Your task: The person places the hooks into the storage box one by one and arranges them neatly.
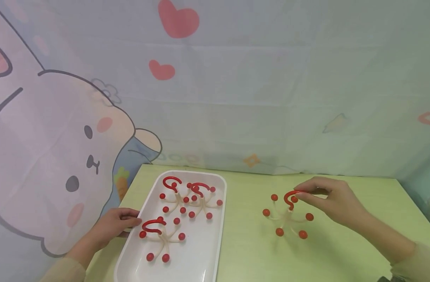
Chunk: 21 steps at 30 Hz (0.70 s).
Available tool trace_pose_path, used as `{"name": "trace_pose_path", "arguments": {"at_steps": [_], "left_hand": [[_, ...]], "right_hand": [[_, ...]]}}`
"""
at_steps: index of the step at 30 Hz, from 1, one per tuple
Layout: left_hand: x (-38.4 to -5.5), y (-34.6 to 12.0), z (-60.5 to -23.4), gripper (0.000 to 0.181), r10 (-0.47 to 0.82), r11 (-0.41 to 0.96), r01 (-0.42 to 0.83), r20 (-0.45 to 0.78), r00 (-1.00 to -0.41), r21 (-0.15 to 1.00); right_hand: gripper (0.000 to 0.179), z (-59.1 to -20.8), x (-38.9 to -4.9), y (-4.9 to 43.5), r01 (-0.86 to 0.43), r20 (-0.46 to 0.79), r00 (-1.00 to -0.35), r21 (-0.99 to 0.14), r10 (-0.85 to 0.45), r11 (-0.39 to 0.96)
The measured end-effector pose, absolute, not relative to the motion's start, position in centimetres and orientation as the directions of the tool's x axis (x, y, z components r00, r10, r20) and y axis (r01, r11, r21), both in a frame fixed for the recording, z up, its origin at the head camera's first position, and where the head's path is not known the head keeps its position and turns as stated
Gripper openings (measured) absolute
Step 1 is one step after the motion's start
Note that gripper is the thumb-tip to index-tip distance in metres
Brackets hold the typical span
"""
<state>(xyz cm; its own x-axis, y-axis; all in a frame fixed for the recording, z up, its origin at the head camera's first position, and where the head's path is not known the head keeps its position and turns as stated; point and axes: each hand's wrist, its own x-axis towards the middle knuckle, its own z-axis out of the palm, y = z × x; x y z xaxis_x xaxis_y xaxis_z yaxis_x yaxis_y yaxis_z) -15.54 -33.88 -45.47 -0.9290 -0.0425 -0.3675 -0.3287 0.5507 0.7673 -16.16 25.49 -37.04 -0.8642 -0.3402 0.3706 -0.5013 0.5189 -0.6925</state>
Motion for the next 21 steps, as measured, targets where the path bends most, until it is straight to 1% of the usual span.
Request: {"name": "trace_pose_path", "arguments": {"at_steps": [7,11,21], "left_hand": [[-15.6,-34.0,-45.6,0.044,-0.03,0.539,-0.324,-0.366,-0.93,0.778],[-15.5,-34.1,-45.7,0.043,-0.015,0.529,-0.315,-0.362,-0.932,0.788],[-15.5,-34.3,-45.7,0.043,-0.001,0.528,-0.3,-0.353,-0.936,0.794]], "right_hand": [[0.015,-36.4,-16.6,21.3,-0.505,0.343,-0.846,-0.758,-0.407,0.411],[0.012,-36.2,-16.8,19.0,-0.478,0.308,-0.848,-0.797,-0.432,0.37],[0.011,-35.4,-16.9,13.5,-0.457,0.278,-0.82,-0.844,-0.5,0.281]]}}
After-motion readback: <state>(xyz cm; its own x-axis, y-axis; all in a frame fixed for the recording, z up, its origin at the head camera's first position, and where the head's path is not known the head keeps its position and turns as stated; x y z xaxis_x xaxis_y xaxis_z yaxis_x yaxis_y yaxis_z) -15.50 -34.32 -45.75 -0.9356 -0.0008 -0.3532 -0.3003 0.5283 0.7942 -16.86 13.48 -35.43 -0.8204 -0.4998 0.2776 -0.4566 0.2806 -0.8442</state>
